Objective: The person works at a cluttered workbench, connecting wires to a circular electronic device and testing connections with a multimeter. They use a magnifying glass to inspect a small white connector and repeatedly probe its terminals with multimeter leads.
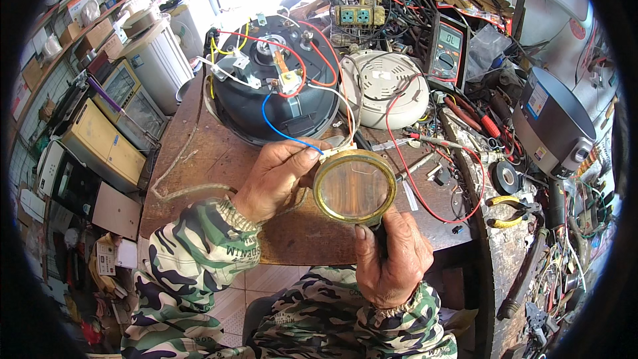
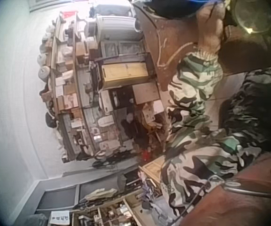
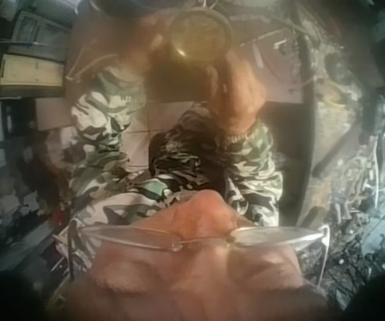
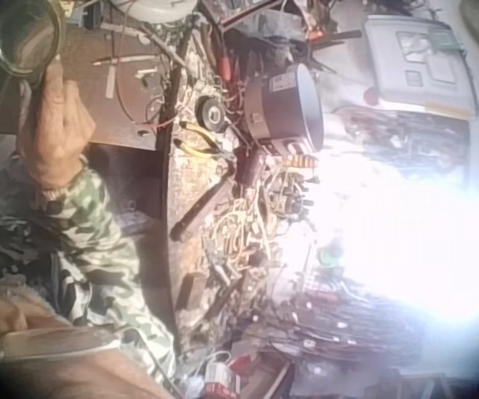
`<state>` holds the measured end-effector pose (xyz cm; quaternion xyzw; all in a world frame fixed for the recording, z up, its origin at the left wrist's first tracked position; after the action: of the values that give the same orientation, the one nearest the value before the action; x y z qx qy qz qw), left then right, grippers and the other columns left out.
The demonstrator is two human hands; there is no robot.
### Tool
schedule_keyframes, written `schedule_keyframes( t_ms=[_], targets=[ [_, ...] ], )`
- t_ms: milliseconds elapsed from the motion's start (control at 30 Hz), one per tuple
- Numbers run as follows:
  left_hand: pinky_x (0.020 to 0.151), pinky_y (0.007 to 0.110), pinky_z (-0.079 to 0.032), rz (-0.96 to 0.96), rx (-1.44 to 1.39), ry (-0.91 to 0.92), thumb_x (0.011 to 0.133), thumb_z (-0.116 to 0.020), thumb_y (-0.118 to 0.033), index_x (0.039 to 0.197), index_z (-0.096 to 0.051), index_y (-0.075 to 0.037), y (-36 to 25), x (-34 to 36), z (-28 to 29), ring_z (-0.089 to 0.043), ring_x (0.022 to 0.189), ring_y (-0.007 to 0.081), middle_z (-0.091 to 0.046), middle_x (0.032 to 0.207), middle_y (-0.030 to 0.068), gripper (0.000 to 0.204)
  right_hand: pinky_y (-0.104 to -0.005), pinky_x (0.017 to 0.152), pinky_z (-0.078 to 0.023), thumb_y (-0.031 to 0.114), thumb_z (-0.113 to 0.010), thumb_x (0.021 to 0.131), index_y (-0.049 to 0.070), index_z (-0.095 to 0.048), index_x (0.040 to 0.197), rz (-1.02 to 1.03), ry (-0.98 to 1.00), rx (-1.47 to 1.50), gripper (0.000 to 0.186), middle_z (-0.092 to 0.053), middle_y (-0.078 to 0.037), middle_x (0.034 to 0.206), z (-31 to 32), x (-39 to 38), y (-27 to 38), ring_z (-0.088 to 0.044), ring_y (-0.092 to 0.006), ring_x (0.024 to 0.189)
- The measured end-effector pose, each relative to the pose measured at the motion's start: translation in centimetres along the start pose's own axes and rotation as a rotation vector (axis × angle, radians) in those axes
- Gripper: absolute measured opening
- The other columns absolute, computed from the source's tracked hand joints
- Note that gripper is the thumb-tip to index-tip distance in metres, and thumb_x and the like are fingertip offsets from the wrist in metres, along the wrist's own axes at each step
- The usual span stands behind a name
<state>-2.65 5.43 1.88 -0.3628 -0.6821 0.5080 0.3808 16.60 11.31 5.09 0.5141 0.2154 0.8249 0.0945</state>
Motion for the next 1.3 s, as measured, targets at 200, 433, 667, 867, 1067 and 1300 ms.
schedule_keyframes(
  t_ms=[200,433,667,867,1067,1300],
  targets=[
    [0.086,0.026,-0.051,0.004,0.035,0.009,0.101,-0.055,-0.028,0.122,-0.058,0.009,0.04,0.11,0.16,-0.064,0.096,0.0129,-0.068,0.110,0.0110,0.043,-0.0358,0.048,-0.045,0.010,-0.079,0.075,-0.005,-0.061,0.114,0.003,-0.008,-0.002,0.045,-0.056,-0.011,0.068,-0.07,0.14,0.06,-0.057,-0.0263,0.054],
    [0.086,0.025,-0.051,0.019,0.016,0.008,0.101,-0.055,-0.028,0.122,-0.058,0.009,0.16,0.01,0.25,-0.064,0.097,0.0128,-0.068,0.110,0.0107,0.042,-0.0355,0.050,-0.046,0.009,-0.078,0.075,-0.005,-0.061,0.114,-0.002,0.005,0.006,0.044,-0.057,-0.011,0.069,-0.09,0.28,0.10,-0.058,-0.0260,0.055],
    [0.087,0.026,-0.051,0.015,0.014,0.014,0.101,-0.056,-0.027,0.123,-0.058,0.009,0.28,0.05,0.27,-0.064,0.097,0.0129,-0.068,0.110,0.0107,0.041,-0.0354,0.049,-0.046,0.008,-0.078,0.074,-0.004,-0.062,0.114,-0.016,0.010,0.004,0.044,-0.057,-0.011,0.069,-0.16,0.06,-0.08,-0.058,-0.0258,0.056],
    [0.087,0.030,-0.054,0.005,0.021,0.039,0.104,-0.052,-0.026,0.125,-0.056,0.009,0.32,0.13,0.36,-0.065,0.099,0.0157,-0.067,0.111,0.0130,0.041,-0.0356,0.049,-0.046,0.007,-0.078,0.074,-0.004,-0.062,0.115,-0.014,0.010,0.008,0.045,-0.057,-0.011,0.069,-0.17,0.07,-0.15,-0.058,-0.0256,0.055],
    [0.088,0.030,-0.054,0.012,0.037,0.038,0.104,-0.052,-0.027,0.125,-0.057,0.009,0.01,0.02,0.19,-0.065,0.100,0.0156,-0.067,0.112,0.0126,0.042,-0.0354,0.049,-0.046,0.007,-0.078,0.074,-0.005,-0.062,0.114,-0.017,0.020,0.007,0.046,-0.057,-0.011,0.069,-0.12,0.08,-0.13,-0.058,-0.0254,0.055],
    [0.085,0.024,-0.051,0.011,0.031,0.017,0.101,-0.056,-0.028,0.122,-0.058,0.008,-0.13,0.18,-0.04,-0.063,0.095,0.0113,-0.068,0.108,0.0091,0.042,-0.0353,0.049,-0.046,0.007,-0.079,0.073,-0.005,-0.062,0.115,-0.012,0.016,0.000,0.047,-0.057,-0.011,0.069,-0.27,0.03,-0.19,-0.058,-0.0254,0.054]
  ],
)
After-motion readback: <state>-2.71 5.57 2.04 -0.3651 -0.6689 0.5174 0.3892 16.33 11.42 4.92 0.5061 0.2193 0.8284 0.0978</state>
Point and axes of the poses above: each hand's wrist, its own x-axis towards the middle knuckle, its own z-axis out of the back of the hand, y = z × x, the point moved 7 cm from there along x, towards the middle knuckle
